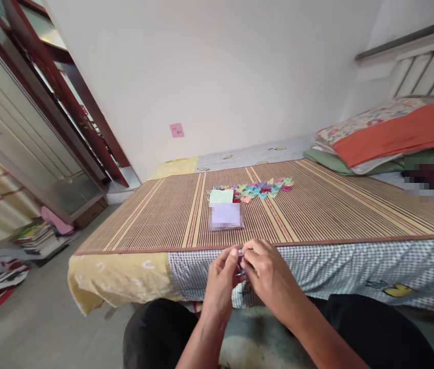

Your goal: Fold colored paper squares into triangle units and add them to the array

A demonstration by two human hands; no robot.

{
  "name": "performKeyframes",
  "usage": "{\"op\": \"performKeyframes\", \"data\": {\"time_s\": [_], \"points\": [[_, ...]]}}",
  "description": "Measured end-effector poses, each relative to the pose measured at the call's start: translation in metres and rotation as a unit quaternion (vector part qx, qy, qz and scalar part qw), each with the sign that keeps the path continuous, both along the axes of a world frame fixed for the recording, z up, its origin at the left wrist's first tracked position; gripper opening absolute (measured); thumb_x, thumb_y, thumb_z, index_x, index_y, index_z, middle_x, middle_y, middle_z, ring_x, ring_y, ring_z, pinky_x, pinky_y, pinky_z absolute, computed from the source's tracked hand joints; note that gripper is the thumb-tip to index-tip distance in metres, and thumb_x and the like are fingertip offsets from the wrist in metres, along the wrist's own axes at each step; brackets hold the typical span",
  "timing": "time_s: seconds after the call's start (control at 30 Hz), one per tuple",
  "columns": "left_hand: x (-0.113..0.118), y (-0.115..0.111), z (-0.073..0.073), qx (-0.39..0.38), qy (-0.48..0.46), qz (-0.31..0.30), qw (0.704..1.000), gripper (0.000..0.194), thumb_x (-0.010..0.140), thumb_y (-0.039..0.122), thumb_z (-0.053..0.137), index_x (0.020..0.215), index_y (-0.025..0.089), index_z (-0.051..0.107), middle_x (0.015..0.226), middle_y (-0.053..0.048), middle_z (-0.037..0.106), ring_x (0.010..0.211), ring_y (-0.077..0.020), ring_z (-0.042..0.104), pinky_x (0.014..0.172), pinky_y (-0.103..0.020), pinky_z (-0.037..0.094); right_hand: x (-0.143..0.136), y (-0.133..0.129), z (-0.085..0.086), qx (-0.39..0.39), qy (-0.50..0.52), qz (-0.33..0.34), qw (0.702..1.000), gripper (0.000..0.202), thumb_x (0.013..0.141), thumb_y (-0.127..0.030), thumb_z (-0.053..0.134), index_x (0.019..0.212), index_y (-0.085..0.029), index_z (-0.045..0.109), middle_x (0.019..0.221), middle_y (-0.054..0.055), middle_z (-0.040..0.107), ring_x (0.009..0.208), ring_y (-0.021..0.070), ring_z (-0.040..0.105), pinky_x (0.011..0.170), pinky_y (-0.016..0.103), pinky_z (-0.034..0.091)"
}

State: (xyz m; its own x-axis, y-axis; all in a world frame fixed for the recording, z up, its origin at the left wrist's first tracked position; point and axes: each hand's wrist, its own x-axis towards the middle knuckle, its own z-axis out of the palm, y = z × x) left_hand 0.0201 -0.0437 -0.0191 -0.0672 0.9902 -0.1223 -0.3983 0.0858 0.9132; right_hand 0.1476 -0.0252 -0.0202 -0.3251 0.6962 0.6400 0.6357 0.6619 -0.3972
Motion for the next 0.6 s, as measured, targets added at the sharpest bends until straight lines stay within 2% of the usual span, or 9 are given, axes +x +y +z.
{"op": "performKeyframes", "data": {"time_s": [0.07, 0.17, 0.3, 0.4, 0.5, 0.6], "points": [[-0.002, -0.002, 0.002, -0.007, -0.022, -0.001, 1.0, 0.057, 0.077, 0.058, 0.08, 0.11, 0.012, 0.08, 0.078, -0.005, 0.069, 0.064, -0.0115, 0.059, 0.064, -0.024, 0.052, 0.003, 0.001, 0.001, -0.011, 0.009, 0.004, 1.0, 0.025, 0.089, 0.002, 0.056, 0.075, -0.019, 0.057, 0.089, 0.008, 0.063, 0.087, 0.0246, 0.057, 0.079, 0.04, 0.049], [-0.005, -0.002, -0.001, -0.022, -0.063, -0.014, 0.998, 0.055, 0.079, 0.058, 0.08, 0.106, 0.011, 0.08, 0.076, -0.004, 0.065, 0.066, -0.0125, 0.06, 0.066, -0.025, 0.054, 0.006, 0.001, 0.004, -0.022, 0.012, 0.011, 1.0, 0.028, 0.089, 0.002, 0.058, 0.071, -0.019, 0.055, 0.089, 0.007, 0.063, 0.088, 0.0242, 0.058, 0.079, 0.039, 0.049], [-0.004, -0.001, -0.009, -0.058, -0.149, -0.071, 0.985, 0.052, 0.078, 0.054, 0.082, 0.106, 0.01, 0.08, 0.08, -0.008, 0.069, 0.074, -0.0173, 0.066, 0.071, -0.029, 0.056, 0.006, 0.002, 0.006, -0.025, 0.0, 0.01, 1.0, 0.027, 0.088, 0.002, 0.061, 0.071, -0.018, 0.056, 0.091, 0.008, 0.064, 0.087, 0.0242, 0.059, 0.078, 0.039, 0.049], [-0.002, -0.001, -0.012, -0.071, -0.189, -0.086, 0.976, 0.054, 0.077, 0.055, 0.083, 0.106, 0.009, 0.08, 0.089, -0.012, 0.072, 0.077, -0.0203, 0.07, 0.072, -0.032, 0.057, 0.006, 0.003, 0.006, -0.027, -0.007, 0.007, 1.0, 0.026, 0.086, 0.003, 0.063, 0.071, -0.017, 0.057, 0.091, 0.008, 0.065, 0.087, 0.0243, 0.06, 0.079, 0.039, 0.05], [0.0, -0.003, -0.013, -0.05, -0.171, -0.086, 0.98, 0.054, 0.081, 0.056, 0.079, 0.108, 0.009, 0.079, 0.097, -0.015, 0.074, 0.083, -0.0228, 0.071, 0.076, -0.034, 0.058, 0.007, 0.005, 0.006, -0.037, -0.013, 0.0, 0.999, 0.025, 0.086, 0.004, 0.063, 0.072, -0.017, 0.059, 0.092, 0.008, 0.065, 0.089, 0.0247, 0.06, 0.08, 0.039, 0.05], [0.001, -0.004, -0.014, -0.018, -0.125, -0.067, 0.99, 0.045, 0.082, 0.046, 0.081, 0.112, 0.012, 0.078, 0.101, -0.014, 0.074, 0.09, -0.0227, 0.07, 0.079, -0.033, 0.058, 0.007, 0.005, 0.006, -0.04, -0.019, -0.005, 0.999, 0.024, 0.086, 0.004, 0.062, 0.074, -0.017, 0.061, 0.093, 0.009, 0.065, 0.089, 0.0251, 0.06, 0.08, 0.04, 0.05]]}}
